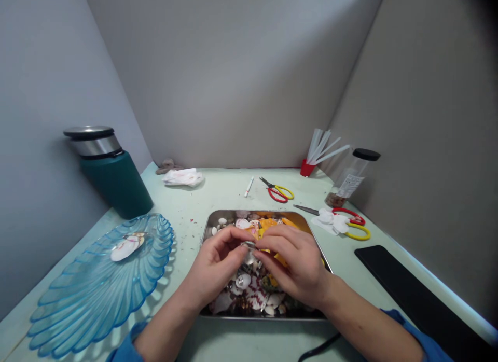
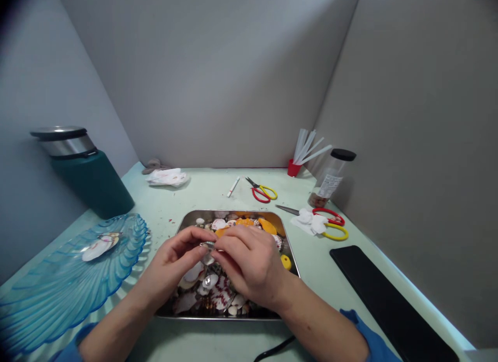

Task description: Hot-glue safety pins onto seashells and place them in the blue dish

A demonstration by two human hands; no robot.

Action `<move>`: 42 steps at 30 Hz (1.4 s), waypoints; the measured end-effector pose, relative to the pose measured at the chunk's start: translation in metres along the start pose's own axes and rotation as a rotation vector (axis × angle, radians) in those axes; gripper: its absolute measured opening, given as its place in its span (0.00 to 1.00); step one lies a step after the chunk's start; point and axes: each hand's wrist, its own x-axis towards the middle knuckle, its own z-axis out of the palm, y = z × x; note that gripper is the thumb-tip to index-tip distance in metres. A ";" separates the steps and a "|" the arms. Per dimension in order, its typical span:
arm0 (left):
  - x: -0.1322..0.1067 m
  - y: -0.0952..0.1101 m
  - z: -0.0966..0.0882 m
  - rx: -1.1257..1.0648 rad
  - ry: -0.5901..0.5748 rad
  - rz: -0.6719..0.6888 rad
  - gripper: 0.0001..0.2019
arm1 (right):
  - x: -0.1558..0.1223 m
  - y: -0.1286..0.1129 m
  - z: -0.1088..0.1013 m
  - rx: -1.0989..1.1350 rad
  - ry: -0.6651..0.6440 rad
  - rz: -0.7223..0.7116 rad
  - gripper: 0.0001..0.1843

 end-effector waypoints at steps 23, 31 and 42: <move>0.000 -0.001 0.000 -0.084 0.011 -0.060 0.09 | 0.001 0.003 0.001 0.091 0.012 0.095 0.13; 0.000 0.000 0.000 -0.169 -0.030 -0.070 0.10 | 0.000 0.001 0.004 0.056 -0.050 0.161 0.11; 0.001 -0.005 -0.002 -0.267 0.000 -0.084 0.09 | 0.001 0.004 0.004 0.096 -0.012 0.085 0.12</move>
